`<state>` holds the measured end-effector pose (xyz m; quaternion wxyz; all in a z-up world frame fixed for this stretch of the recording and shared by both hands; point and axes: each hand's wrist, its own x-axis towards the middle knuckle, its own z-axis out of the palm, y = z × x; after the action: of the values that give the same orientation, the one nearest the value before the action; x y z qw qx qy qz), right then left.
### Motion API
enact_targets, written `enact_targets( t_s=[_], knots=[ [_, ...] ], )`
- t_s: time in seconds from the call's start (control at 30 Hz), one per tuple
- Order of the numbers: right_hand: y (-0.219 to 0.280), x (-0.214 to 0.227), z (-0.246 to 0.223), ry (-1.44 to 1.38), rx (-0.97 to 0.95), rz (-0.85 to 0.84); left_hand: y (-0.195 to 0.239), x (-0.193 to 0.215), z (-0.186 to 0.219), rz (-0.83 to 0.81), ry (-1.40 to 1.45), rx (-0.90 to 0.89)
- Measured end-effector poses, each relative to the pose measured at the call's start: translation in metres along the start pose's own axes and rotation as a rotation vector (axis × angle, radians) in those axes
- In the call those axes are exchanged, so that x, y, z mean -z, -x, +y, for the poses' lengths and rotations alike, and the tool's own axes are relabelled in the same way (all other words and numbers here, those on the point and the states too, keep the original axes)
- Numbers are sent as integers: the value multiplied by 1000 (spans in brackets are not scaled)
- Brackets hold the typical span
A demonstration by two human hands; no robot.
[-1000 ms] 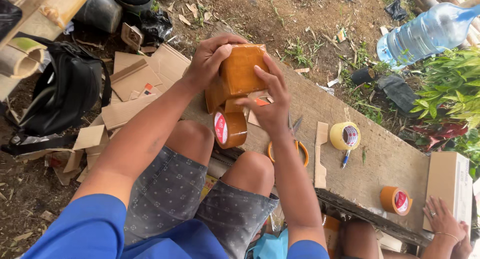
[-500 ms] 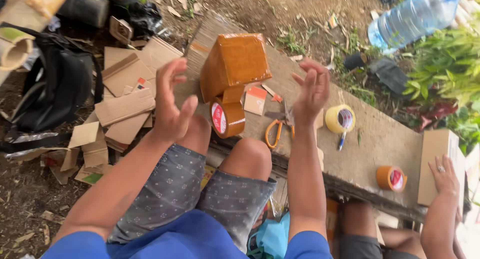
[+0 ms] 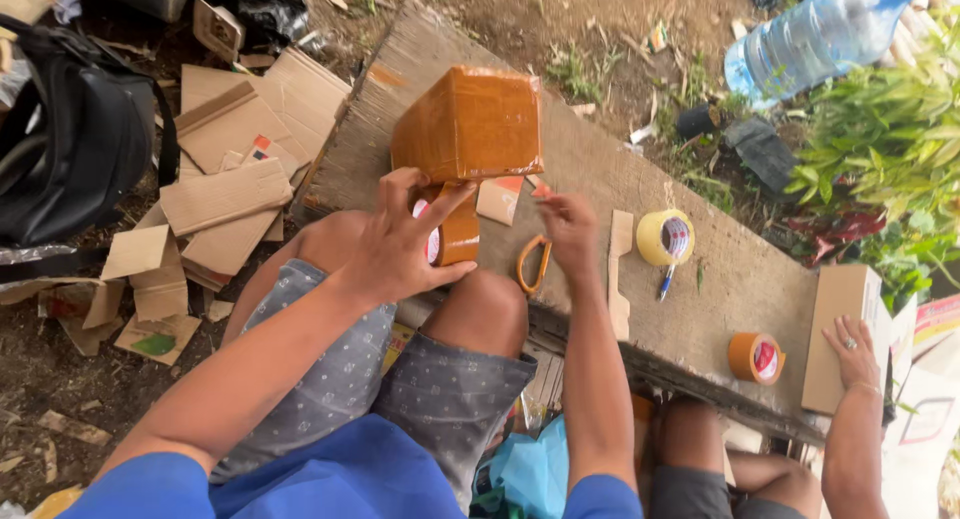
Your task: The person assembles a small cardboard box by folding and taping its edges with brown packing tape. They then cut a piece of cardboard with scissors and place it inside the box.
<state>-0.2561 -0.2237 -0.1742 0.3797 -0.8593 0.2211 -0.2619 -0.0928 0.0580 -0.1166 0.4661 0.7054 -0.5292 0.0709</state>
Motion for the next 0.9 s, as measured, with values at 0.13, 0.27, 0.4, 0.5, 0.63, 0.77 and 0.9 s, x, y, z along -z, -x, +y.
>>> enact_targets(
  t_s=[0.13,0.27,0.4,0.5,0.63,0.77,0.9],
  knots=[
    [1,38,-87,-1170,128,-54,-7,2,-5,30,62,62],
    [-37,12,-162,-1094,150,-245,-8,4,-5,39,94,75],
    [-95,-21,-196,-1092,-109,-333,-15,14,-2,71,22,28],
    [-107,-31,-207,-1039,-79,-347,-16,19,-4,22,215,72],
    [-80,-11,-221,-326,-22,-15,-25,14,-12,-38,395,117],
    [-52,7,-224,446,485,-155,-20,9,-22,-65,415,142],
    [-47,4,-216,723,662,-219,-24,6,-27,-66,512,188]
  ],
)
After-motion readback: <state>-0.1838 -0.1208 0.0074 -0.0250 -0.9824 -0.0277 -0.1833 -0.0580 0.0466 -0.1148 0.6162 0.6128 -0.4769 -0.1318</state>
